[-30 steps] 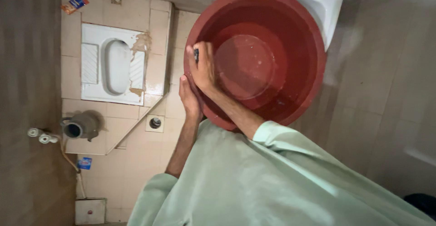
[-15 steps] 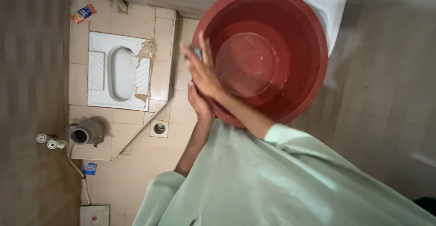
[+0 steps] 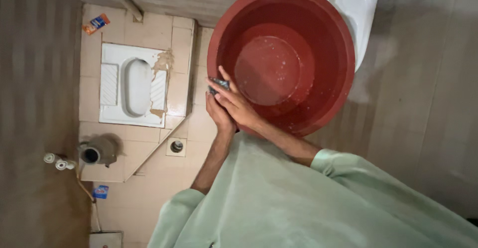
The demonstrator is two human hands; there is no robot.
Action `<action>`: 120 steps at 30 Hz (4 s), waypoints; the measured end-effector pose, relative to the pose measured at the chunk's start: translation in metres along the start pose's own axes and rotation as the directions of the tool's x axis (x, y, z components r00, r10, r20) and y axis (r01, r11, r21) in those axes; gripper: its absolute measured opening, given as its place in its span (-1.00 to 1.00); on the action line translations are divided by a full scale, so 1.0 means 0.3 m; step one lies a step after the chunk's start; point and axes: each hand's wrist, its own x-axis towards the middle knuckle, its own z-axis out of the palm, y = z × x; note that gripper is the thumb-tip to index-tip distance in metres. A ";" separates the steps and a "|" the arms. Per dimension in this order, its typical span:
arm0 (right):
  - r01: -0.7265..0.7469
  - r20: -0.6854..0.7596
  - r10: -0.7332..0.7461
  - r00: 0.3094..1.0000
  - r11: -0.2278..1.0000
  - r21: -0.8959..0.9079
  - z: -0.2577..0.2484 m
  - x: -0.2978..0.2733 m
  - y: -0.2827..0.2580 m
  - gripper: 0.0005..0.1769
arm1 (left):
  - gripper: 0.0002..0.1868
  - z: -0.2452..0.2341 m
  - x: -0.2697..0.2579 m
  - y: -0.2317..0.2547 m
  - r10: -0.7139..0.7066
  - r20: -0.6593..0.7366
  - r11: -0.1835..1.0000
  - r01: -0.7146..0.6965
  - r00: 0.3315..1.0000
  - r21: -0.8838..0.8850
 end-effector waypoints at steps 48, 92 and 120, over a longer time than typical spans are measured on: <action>-0.104 -0.374 0.047 0.926 0.986 -0.132 -0.061 0.331 0.128 -0.48 | -0.52 -0.118 0.014 0.027 -0.509 0.214 0.856 0.464 0.834 0.230; -0.043 -0.070 0.029 0.997 0.975 -0.216 -0.265 0.079 0.067 -0.48 | -0.82 -0.078 0.050 0.086 -0.422 0.212 0.895 0.368 0.881 0.252; -0.074 -0.328 -0.267 0.906 0.663 -0.745 -1.975 0.220 -0.162 -0.70 | -0.69 0.082 0.300 0.154 0.026 -0.026 0.895 -0.011 0.999 0.447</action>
